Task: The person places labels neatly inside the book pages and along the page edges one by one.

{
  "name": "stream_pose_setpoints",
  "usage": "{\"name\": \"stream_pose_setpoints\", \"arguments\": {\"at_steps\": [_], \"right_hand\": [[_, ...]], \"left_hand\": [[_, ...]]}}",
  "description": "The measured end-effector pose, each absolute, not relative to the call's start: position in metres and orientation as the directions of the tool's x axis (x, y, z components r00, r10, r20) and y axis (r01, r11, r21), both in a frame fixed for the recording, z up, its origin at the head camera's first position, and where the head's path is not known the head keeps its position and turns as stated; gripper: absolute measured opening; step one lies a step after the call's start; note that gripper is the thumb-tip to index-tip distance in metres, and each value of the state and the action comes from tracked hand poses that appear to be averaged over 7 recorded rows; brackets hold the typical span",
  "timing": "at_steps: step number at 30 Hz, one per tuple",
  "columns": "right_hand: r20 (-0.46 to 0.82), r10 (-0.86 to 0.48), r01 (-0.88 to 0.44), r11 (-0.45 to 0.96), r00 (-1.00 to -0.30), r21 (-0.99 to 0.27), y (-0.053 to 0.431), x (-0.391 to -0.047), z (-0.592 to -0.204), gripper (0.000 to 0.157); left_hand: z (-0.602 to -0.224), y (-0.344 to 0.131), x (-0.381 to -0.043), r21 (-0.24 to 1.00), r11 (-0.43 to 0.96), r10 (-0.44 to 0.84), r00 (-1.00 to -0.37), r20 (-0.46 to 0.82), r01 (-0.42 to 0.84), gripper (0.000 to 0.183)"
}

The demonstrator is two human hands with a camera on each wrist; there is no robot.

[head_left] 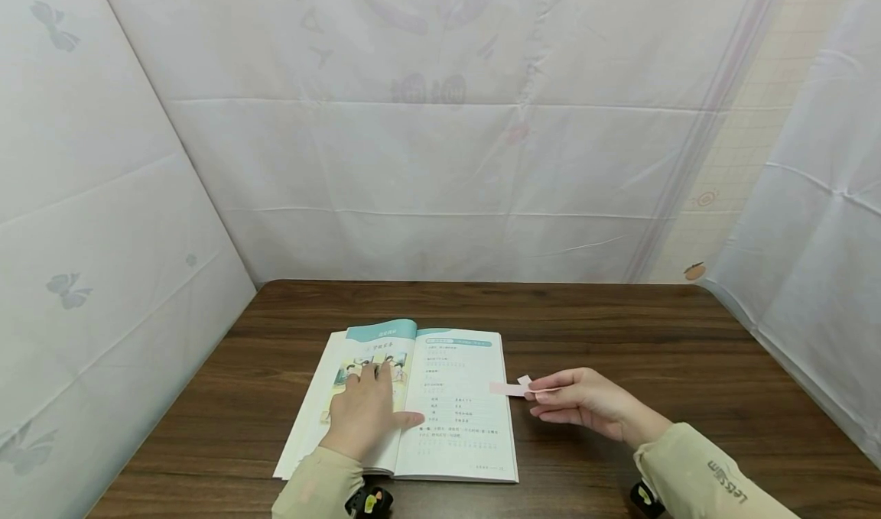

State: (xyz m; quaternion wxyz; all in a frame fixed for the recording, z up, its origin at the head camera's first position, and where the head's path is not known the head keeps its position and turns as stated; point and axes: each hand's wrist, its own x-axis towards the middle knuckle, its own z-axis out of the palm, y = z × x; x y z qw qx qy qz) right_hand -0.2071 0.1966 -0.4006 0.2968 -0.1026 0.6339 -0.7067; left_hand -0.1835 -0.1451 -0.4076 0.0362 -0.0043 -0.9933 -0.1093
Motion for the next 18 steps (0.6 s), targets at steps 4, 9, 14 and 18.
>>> {"name": "stream_pose_setpoints", "arguments": {"at_steps": [4,9,14,18], "right_hand": [[-0.239,-0.561,0.291,-0.003,-0.792,-0.957,0.1953,-0.2059,-0.4001,0.034],[-0.236,-0.579,0.294,-0.007,-0.780,-0.956,0.1951,-0.2045,-0.4012,0.028],[-0.253,-0.551,0.309,-0.009,-0.795,-0.951,0.1935,-0.2045,-0.4041,0.018],[-0.285,-0.493,0.326,0.003,-0.822,-0.945,0.1900,-0.2053,-0.4071,0.018]], "left_hand": [[-0.4077,-0.1452,-0.1835,0.215,0.976,0.001,-0.997,0.073,0.017,0.106],[-0.4074,-0.1453,-0.1834,0.217,0.976,0.002,-0.998,0.070,0.018,0.107],[-0.4070,-0.1453,-0.1836,0.217,0.976,0.000,-0.998,0.065,0.014,0.107],[-0.4069,-0.1451,-0.1833,0.217,0.976,-0.002,-0.998,0.062,0.012,0.107]]}}
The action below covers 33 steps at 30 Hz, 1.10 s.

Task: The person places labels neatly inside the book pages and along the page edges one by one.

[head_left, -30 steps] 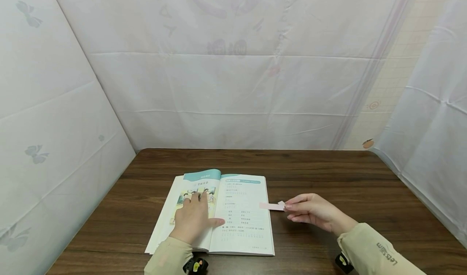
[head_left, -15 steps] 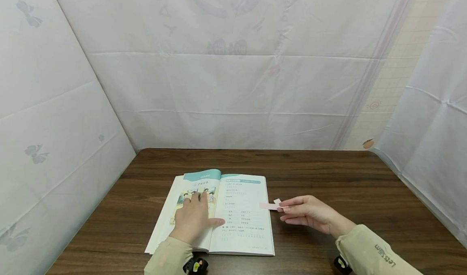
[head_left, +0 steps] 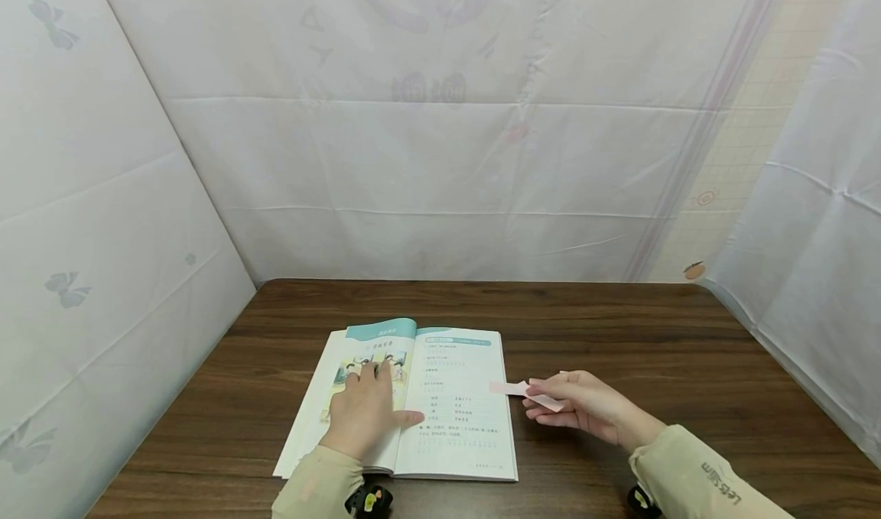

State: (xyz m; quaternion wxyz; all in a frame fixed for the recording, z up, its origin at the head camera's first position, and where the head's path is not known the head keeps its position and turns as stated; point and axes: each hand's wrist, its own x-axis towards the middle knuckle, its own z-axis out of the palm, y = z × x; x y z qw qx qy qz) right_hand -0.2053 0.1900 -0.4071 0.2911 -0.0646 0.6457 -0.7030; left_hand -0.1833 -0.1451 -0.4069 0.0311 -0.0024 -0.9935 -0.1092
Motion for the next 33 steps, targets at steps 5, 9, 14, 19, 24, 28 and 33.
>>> {"name": "stream_pose_setpoints", "arguments": {"at_steps": [5,9,14,19,24,28,33], "right_hand": [[-0.301,-0.451,0.327,0.023,-0.840,-0.945,0.186,-0.204,-0.410,0.020],[-0.289,-0.438,0.313,0.019,-0.851,-0.950,0.183,-0.204,-0.412,0.012],[-0.281,-0.420,0.303,0.015,-0.863,-0.953,0.177,-0.205,-0.414,0.021],[-0.290,-0.408,0.296,0.049,-0.866,-0.954,0.170,-0.204,-0.416,0.037],[-0.295,-0.404,0.290,0.074,-0.866,-0.954,0.165,-0.204,-0.417,0.030],[-0.305,-0.394,0.276,0.128,-0.867,-0.952,0.162,-0.204,-0.418,0.026],[-0.314,-0.380,0.256,0.196,-0.870,-0.947,0.158,-0.205,-0.418,0.027]], "left_hand": [[-0.407,-0.145,-0.183,0.217,0.976,-0.002,-0.998,0.064,0.012,0.107],[-0.407,-0.145,-0.184,0.213,0.977,-0.003,-0.998,0.058,0.010,0.106],[-0.407,-0.145,-0.185,0.211,0.978,-0.003,-0.998,0.058,0.010,0.107],[-0.408,-0.145,-0.185,0.210,0.978,-0.003,-0.998,0.058,0.009,0.107],[-0.407,-0.145,-0.184,0.214,0.977,-0.003,-0.998,0.057,0.009,0.106],[-0.407,-0.145,-0.184,0.216,0.976,-0.003,-0.998,0.055,0.009,0.106],[-0.407,-0.145,-0.184,0.217,0.976,-0.003,-0.998,0.055,0.009,0.107]]}}
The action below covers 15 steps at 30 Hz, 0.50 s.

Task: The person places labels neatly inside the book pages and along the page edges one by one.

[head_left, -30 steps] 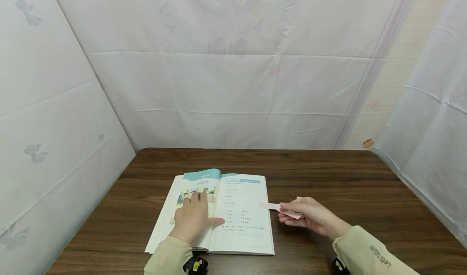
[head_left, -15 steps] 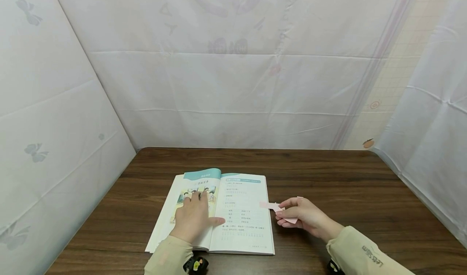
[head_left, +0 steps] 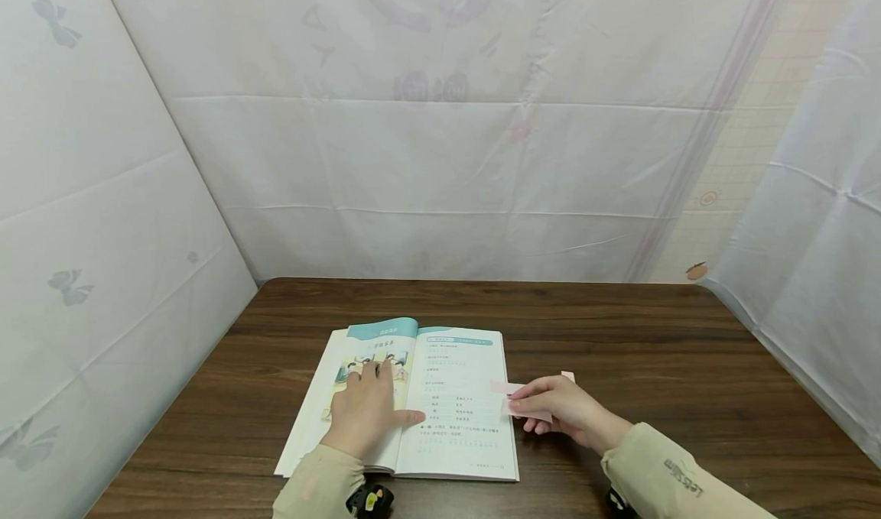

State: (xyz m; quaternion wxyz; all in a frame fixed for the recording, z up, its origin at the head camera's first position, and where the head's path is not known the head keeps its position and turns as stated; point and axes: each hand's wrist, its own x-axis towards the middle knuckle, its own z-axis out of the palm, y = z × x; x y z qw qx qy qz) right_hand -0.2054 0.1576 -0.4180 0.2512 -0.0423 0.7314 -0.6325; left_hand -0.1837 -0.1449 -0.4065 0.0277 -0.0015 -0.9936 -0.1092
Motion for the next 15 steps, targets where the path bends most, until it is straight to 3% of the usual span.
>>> {"name": "stream_pose_setpoints", "arguments": {"at_steps": [15], "right_hand": [[-0.330,-0.356,0.234,0.286,-0.874,-0.929,0.145,-0.208,-0.423,0.019]], "left_hand": [[-0.407,-0.145,-0.183,0.212,0.977,0.001,-0.998,0.064,0.014,0.106]]}}
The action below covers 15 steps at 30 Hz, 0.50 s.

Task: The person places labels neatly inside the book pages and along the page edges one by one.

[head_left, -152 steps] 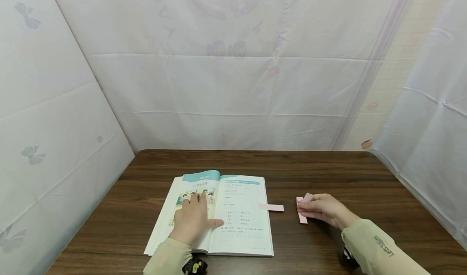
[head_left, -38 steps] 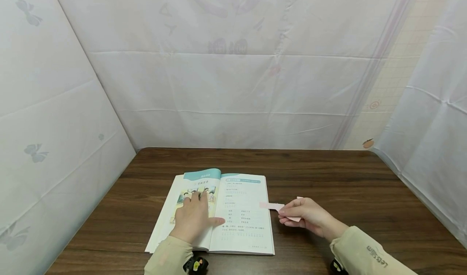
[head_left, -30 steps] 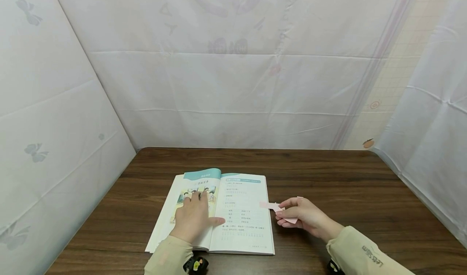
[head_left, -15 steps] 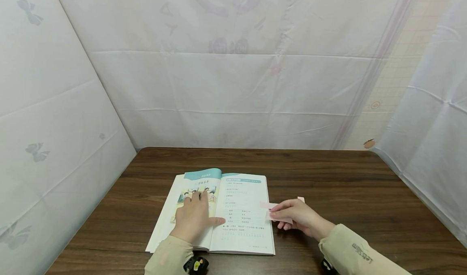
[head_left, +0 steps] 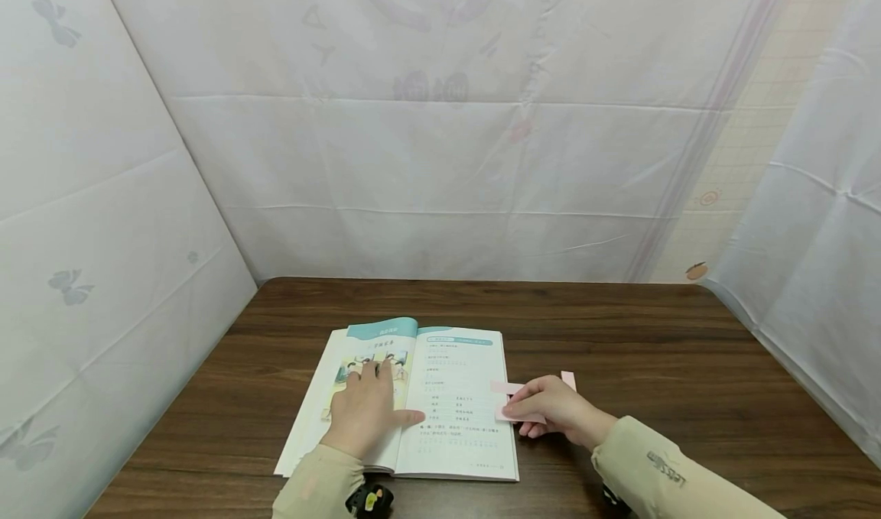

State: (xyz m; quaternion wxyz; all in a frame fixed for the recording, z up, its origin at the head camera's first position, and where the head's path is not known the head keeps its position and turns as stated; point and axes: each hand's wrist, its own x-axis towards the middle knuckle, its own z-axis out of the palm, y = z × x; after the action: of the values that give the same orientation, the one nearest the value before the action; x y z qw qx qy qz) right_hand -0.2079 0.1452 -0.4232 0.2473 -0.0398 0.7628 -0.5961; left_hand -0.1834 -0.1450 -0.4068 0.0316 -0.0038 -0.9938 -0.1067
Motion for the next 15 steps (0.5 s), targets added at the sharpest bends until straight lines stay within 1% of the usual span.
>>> {"name": "stream_pose_setpoints", "arguments": {"at_steps": [7,15], "right_hand": [[-0.337,-0.357,0.232,0.306,-0.871,-0.923,0.1412,-0.2087,-0.4235,0.015],[-0.347,-0.328,0.232,0.341,-0.879,-0.911,0.1384,-0.2093,-0.4230,0.015]], "left_hand": [[-0.4069,-0.1456,-0.1836,0.216,0.976,-0.001,-0.998,0.057,0.011,0.107],[-0.4076,-0.1457,-0.1845,0.211,0.977,-0.002,-0.998,0.055,0.009,0.108]]}}
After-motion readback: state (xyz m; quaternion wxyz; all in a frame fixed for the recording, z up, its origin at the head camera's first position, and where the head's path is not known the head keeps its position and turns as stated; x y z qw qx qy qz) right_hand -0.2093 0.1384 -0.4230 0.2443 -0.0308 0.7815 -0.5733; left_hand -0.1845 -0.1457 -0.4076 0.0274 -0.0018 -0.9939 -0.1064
